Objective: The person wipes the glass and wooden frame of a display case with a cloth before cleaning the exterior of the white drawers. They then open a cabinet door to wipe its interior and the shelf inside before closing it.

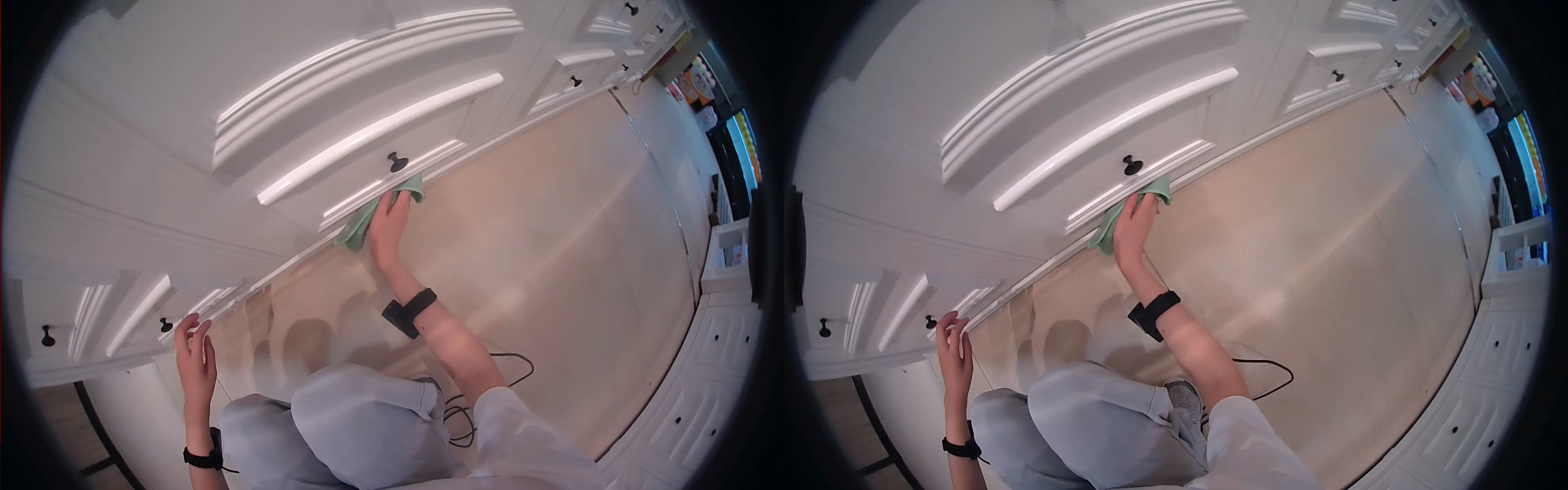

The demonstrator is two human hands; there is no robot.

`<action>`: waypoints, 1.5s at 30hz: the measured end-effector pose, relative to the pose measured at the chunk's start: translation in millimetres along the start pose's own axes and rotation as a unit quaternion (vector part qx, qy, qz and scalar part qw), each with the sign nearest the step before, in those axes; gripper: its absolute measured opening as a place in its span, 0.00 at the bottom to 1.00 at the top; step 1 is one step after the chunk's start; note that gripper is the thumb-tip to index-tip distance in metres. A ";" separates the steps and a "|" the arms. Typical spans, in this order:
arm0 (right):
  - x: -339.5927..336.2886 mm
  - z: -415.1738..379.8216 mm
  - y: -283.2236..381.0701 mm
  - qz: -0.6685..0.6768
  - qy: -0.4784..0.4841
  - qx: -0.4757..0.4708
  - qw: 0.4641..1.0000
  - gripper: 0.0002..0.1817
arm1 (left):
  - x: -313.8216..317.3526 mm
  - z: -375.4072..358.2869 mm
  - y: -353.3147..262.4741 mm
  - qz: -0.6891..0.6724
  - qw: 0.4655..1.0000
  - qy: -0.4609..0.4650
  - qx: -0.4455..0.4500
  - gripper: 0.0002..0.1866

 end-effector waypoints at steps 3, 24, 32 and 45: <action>14.8 -34.3 9.3 0.021 -0.010 0.019 1.000 0.15 | -10.0 -12.8 3.3 0.020 1.000 -0.005 -0.007 0.16; 45.1 -98.0 165.2 0.165 0.476 -0.169 0.847 0.14 | -17.9 -65.5 20.8 -0.113 0.983 0.067 -0.129 0.12; 43.8 -161.6 154.3 -0.023 0.753 -0.311 0.579 0.15 | 47.1 -50.0 7.2 -0.521 0.810 0.196 -0.186 0.29; 94.5 -219.6 143.9 -0.142 0.845 0.000 0.515 0.15 | 68.6 -102.2 95.6 -0.579 0.769 0.012 -0.271 0.11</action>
Point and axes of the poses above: each hand's wrist, its own z-axis towards the middle knuckle, its own x-axis out of the palm, y = z × x, the point moved 4 cm from there along z, towards the middle knuckle, and after that the axes turned 3 degrees about -y, right-handed, at the moved point
